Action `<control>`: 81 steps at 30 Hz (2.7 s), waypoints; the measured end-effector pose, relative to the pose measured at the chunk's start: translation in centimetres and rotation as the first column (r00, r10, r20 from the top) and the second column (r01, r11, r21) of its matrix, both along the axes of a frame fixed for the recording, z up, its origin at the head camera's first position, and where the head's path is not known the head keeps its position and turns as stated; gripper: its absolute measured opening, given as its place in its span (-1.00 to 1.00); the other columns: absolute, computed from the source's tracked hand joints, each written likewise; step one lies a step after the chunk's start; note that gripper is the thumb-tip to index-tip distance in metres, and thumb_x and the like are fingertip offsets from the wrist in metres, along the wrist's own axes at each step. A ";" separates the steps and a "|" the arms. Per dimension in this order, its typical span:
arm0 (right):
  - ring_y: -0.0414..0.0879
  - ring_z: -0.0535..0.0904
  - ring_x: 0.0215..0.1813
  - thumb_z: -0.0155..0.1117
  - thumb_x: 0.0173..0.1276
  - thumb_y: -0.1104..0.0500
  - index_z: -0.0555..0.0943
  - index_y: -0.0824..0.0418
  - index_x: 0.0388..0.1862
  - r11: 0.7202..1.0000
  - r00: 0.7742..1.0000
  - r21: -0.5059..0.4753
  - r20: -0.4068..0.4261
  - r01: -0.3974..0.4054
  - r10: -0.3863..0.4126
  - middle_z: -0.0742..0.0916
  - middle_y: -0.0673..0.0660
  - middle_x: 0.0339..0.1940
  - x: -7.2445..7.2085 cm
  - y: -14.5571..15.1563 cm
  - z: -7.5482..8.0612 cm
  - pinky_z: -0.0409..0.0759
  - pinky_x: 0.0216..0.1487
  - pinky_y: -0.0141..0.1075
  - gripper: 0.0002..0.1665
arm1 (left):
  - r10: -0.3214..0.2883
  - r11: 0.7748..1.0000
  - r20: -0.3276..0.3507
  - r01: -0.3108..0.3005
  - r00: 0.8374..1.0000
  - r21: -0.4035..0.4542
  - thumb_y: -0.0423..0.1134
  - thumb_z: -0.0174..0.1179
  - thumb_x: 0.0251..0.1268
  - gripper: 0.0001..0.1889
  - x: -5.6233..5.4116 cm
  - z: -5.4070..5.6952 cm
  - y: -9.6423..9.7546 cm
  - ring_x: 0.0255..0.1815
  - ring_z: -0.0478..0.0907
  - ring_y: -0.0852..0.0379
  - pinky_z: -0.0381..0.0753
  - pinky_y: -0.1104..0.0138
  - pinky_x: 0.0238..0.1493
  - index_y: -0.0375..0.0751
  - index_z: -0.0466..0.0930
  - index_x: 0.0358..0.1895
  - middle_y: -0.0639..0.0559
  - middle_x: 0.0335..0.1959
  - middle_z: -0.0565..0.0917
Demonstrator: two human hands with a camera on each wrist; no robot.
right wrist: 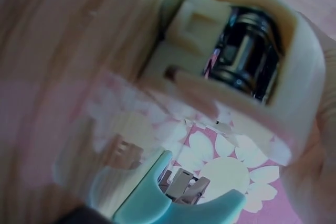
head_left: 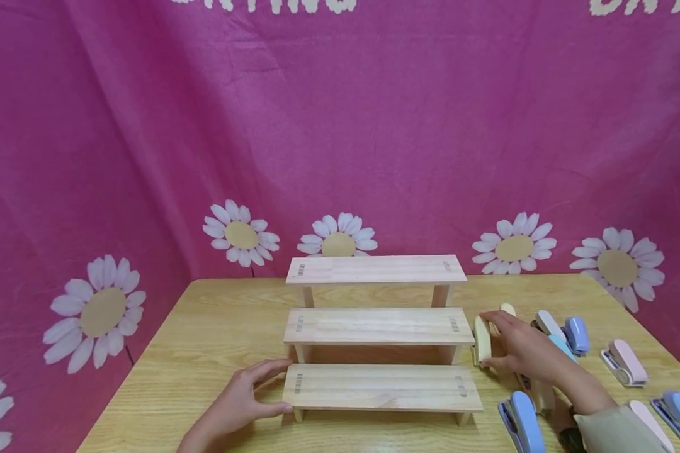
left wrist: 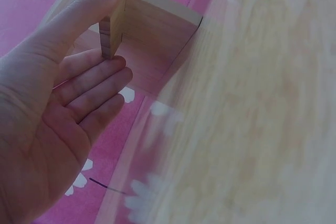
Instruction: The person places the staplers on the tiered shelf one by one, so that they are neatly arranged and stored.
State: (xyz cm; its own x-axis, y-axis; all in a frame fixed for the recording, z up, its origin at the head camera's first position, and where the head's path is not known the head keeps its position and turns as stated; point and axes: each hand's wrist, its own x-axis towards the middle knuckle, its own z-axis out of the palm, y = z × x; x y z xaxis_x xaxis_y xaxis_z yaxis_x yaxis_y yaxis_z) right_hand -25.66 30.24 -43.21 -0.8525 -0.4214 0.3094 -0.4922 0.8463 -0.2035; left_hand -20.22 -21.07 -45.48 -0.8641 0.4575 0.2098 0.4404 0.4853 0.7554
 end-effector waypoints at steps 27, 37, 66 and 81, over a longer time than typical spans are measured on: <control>0.33 0.57 0.05 0.70 -0.22 0.14 0.41 0.41 0.21 0.978 0.974 -0.210 -0.217 0.014 -0.061 0.61 0.36 0.09 0.6 0.5 2.5 0.62 -0.07 0.33 0.01 | 0.036 0.998 -0.003 -0.037 0.999 -0.042 0.11 0.42 0.05 -0.25 0.0 0.1 0.0 0.29 0.51 0.04 0.56 0.42 0.31 -0.20 0.50 0.29 -0.09 0.24 0.60; -0.17 0.43 -0.15 0.74 -0.39 0.22 0.40 0.36 0.24 0.984 0.928 -0.175 -0.370 -0.029 -0.038 0.61 0.27 0.07 0.7 0.9 4.8 0.49 -0.40 -0.54 0.11 | 0.024 0.999 0.016 -0.023 1.000 -0.032 0.07 0.43 0.07 -0.26 0.0 0.1 0.0 0.28 0.53 0.01 0.56 0.46 0.28 -0.23 0.49 0.29 -0.12 0.24 0.59; 0.22 0.49 0.14 0.69 -0.32 0.22 0.45 0.38 0.23 0.971 0.905 -0.164 -0.414 -0.177 0.095 0.62 0.33 0.10 -1.7 -3.8 11.9 0.44 0.13 -0.03 0.03 | 0.027 0.999 -0.007 -0.027 1.000 -0.046 0.09 0.43 0.06 -0.25 0.0 0.1 -0.1 0.26 0.54 0.01 0.60 0.38 0.28 -0.27 0.49 0.28 -0.11 0.22 0.60; 0.16 0.59 0.10 0.64 -0.09 0.11 0.40 0.37 0.26 0.959 0.922 -0.129 -0.333 -0.253 0.199 0.61 0.27 0.12 -3.6 -9.4 13.3 0.68 0.05 0.11 -0.05 | 0.029 0.999 0.016 -0.028 0.999 -0.040 0.10 0.44 0.05 -0.25 -0.2 0.3 0.0 0.28 0.51 0.05 0.54 0.45 0.30 -0.22 0.49 0.29 -0.09 0.25 0.59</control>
